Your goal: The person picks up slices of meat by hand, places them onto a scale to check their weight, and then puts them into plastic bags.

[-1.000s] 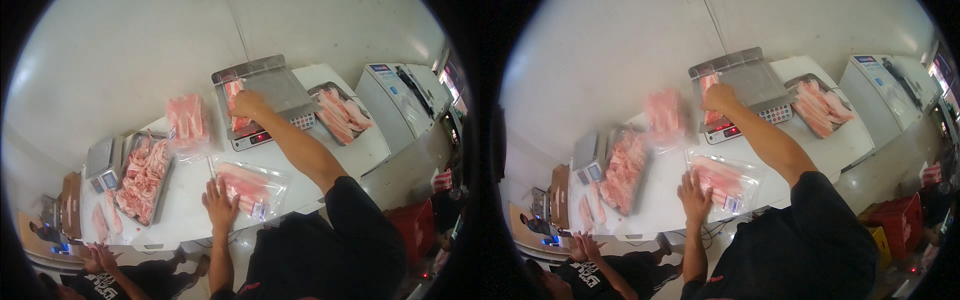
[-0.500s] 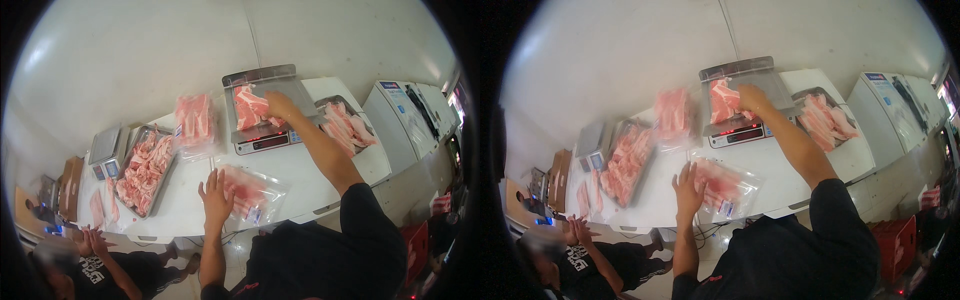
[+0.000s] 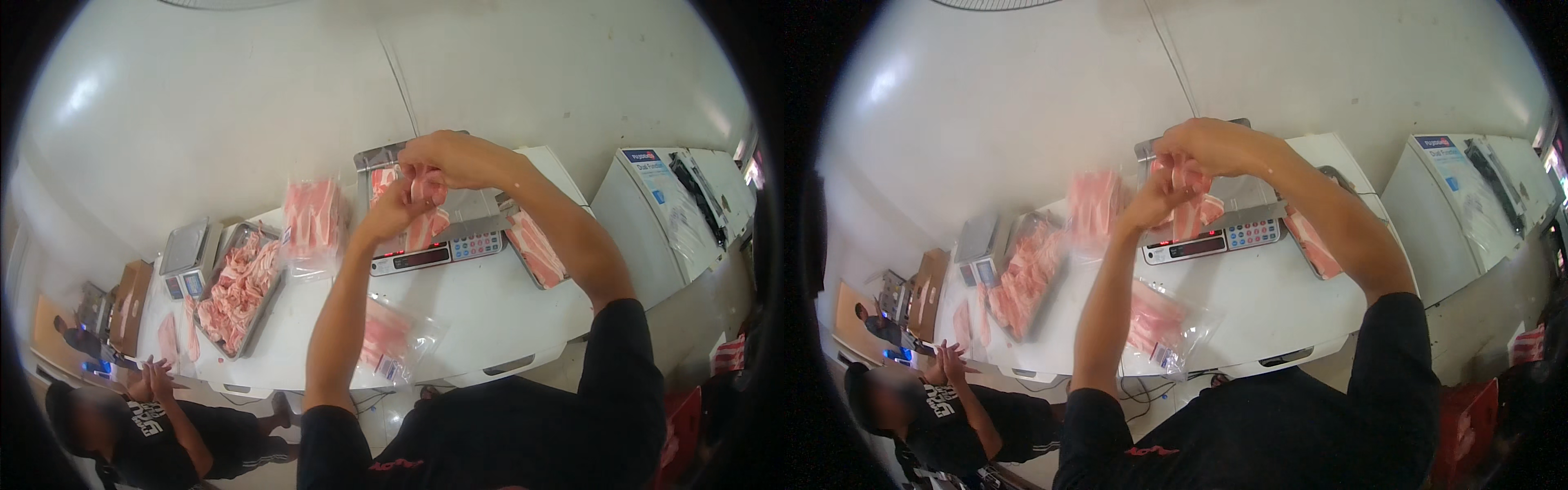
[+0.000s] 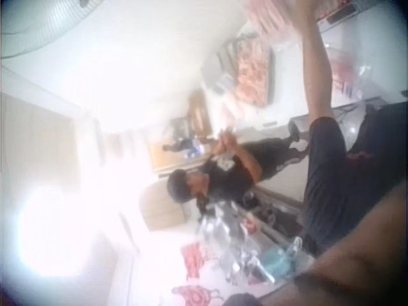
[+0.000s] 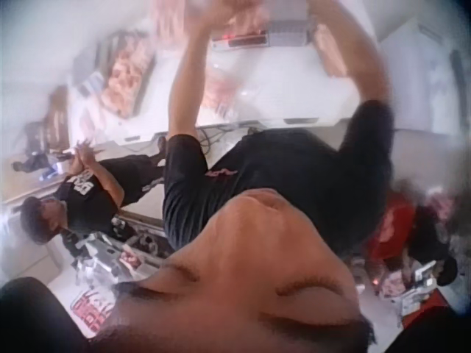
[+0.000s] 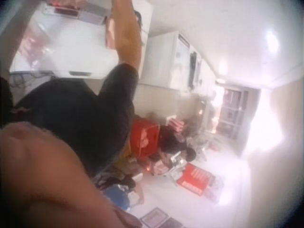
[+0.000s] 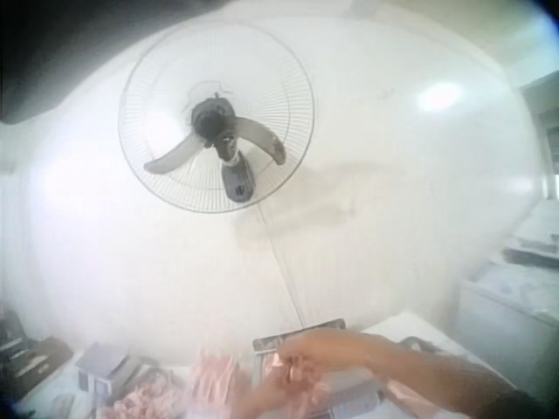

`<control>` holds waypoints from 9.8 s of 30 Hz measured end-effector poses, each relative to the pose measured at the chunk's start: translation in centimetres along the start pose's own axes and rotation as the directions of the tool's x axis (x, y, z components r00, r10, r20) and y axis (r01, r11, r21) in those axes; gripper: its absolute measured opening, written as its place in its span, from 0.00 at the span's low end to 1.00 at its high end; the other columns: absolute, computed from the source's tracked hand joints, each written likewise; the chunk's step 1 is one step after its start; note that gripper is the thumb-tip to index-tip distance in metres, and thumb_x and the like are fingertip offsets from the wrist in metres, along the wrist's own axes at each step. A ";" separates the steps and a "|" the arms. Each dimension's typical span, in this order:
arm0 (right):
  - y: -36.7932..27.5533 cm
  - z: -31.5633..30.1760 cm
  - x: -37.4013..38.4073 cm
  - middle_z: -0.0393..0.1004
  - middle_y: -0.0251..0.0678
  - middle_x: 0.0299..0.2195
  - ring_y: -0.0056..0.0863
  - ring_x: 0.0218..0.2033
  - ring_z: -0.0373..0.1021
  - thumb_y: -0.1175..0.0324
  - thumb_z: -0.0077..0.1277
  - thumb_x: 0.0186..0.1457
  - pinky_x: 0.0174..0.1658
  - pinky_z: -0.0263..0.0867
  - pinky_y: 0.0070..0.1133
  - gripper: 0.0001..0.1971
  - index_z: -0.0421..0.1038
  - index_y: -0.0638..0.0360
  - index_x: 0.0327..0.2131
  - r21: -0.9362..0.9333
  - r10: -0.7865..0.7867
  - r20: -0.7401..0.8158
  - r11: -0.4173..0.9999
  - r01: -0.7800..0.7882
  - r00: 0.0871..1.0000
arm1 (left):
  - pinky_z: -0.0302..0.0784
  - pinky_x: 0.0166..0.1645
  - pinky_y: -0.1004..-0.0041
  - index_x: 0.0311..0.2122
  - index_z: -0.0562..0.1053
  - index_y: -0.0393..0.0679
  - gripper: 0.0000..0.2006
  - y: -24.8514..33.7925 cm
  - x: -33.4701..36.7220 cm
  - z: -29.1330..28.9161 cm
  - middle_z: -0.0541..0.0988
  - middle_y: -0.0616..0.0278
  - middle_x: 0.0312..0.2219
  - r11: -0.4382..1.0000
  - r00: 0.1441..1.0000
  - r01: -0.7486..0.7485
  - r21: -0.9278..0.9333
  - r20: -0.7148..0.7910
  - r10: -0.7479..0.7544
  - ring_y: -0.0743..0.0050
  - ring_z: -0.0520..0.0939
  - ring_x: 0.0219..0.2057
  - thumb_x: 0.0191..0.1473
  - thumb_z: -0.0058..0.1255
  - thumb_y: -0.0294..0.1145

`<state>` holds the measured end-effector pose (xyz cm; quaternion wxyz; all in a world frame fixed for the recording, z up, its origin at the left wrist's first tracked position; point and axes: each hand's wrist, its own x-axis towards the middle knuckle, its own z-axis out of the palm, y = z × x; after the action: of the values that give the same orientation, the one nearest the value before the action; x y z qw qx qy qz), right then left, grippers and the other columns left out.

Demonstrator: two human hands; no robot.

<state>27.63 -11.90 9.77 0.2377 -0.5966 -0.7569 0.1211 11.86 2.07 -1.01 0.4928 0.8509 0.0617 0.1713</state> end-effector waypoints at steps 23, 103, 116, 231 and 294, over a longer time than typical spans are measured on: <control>4.9 9.8 -23.7 0.76 0.34 0.43 0.25 0.41 0.73 0.73 0.66 0.54 0.45 0.70 0.23 0.10 0.74 0.59 0.36 0.655 0.094 -0.478 0.701 0.283 0.873 | 0.79 0.58 0.60 0.62 0.65 0.33 0.22 2.7 -6.2 21.2 0.78 0.49 0.55 0.357 0.859 -0.088 -0.930 -0.253 -0.446 0.58 0.82 0.54 0.74 0.42 0.39; -7.5 39.3 -5.6 0.70 0.48 0.62 0.43 0.59 0.71 0.60 0.46 0.70 0.66 0.62 0.34 0.28 0.61 0.66 0.67 0.731 0.431 0.230 0.515 -0.447 0.873 | 0.68 0.41 0.64 0.41 0.76 0.44 0.12 -3.8 -33.3 14.5 0.74 0.64 0.29 0.817 0.943 0.184 0.546 -0.332 0.010 0.65 0.76 0.35 0.52 0.58 0.34; -9.9 39.8 -10.1 0.71 0.49 0.62 0.40 0.61 0.70 0.68 0.53 0.66 0.65 0.62 0.30 0.25 0.65 0.68 0.64 0.429 0.439 -0.032 0.817 -0.385 0.898 | 0.63 0.57 0.46 0.61 0.73 0.49 0.30 -8.8 -37.6 9.1 0.73 0.48 0.57 0.841 0.859 0.360 0.403 -0.495 -0.131 0.46 0.72 0.59 0.56 0.61 0.52; -5.8 5.8 -6.1 0.72 0.30 0.34 0.19 0.39 0.69 0.75 0.59 0.52 0.44 0.66 0.20 0.14 0.69 0.58 0.42 0.439 0.177 -0.314 0.898 -0.023 0.933 | 0.87 0.47 0.63 0.62 0.67 0.32 0.22 3.1 -19.1 1.3 0.80 0.46 0.53 0.797 0.839 -0.063 -0.600 -0.465 -0.284 0.54 0.85 0.51 0.69 0.51 0.33; -7.1 40.1 -27.5 0.59 0.45 0.70 0.41 0.70 0.59 0.44 0.32 0.74 0.72 0.52 0.39 0.36 0.53 0.64 0.71 0.491 0.364 0.483 -0.865 0.098 0.796 | 0.74 0.37 0.61 0.34 0.75 0.43 0.09 -1.8 -30.3 16.3 0.75 0.61 0.29 0.618 0.970 0.226 0.753 -0.115 -0.215 0.60 0.79 0.35 0.47 0.61 0.30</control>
<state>6.21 -36.10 -27.24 0.6625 -0.1541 0.1447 0.7187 -10.56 -18.61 -16.99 0.1068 0.9633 0.2351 0.0737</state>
